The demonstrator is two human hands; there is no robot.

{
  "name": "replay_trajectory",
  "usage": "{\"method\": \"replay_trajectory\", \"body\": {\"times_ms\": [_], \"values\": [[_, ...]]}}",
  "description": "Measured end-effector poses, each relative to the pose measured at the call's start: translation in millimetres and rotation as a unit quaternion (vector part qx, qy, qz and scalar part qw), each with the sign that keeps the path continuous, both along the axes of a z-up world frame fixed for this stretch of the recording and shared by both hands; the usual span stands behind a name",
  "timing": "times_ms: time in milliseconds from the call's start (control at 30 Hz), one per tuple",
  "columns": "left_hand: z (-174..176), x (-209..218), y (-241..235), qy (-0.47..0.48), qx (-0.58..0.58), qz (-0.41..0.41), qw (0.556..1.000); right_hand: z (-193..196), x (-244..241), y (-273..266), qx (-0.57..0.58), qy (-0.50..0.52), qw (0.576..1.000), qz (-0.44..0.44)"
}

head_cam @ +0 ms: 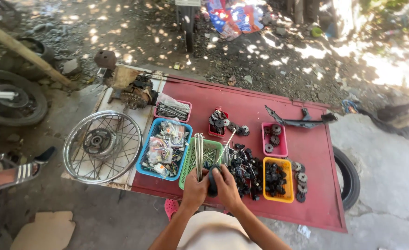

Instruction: The person stands at a red table outdoors and uses a dark cloth to wipe and clean long, thin metal rods. They pick up the rods from a green basket, wipe them individually, and place them back into the basket. The table also holds other bicycle parts, including a wheel and gears.

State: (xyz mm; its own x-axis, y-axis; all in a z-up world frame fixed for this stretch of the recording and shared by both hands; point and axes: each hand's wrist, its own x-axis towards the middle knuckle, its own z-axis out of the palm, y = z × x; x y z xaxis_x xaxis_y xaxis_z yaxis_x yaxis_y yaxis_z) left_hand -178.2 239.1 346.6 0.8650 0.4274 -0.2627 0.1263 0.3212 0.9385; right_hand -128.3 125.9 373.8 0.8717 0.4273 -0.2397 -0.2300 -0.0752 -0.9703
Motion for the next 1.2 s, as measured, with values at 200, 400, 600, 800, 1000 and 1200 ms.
{"method": "replay_trajectory", "body": {"times_ms": [200, 400, 600, 800, 1000, 1200], "values": [[16, -14, -56, 0.036, 0.048, 0.002, 0.998, -12, 38, -51, 0.011, 0.025, 0.998, 0.058], [9, -37, -84, 0.082, 0.053, -0.105, 0.990, 4, 96, -71, 0.133, 0.101, 0.985, -0.037], [1, -29, -66, 0.076, -0.006, -0.052, 0.996, -19, 80, -58, 0.105, 0.052, 0.991, -0.062], [14, -5, -11, 0.011, 0.039, -0.035, 0.999, -5, 26, -18, 0.023, 0.052, 0.998, -0.017], [17, -8, 41, -0.001, 0.130, -0.173, 0.976, 4, 34, 23, -0.071, 0.036, 0.995, -0.056], [1, -18, 81, 0.014, 0.098, -0.280, 0.955, -12, 60, 48, 0.060, 0.029, 0.973, -0.220]]}}
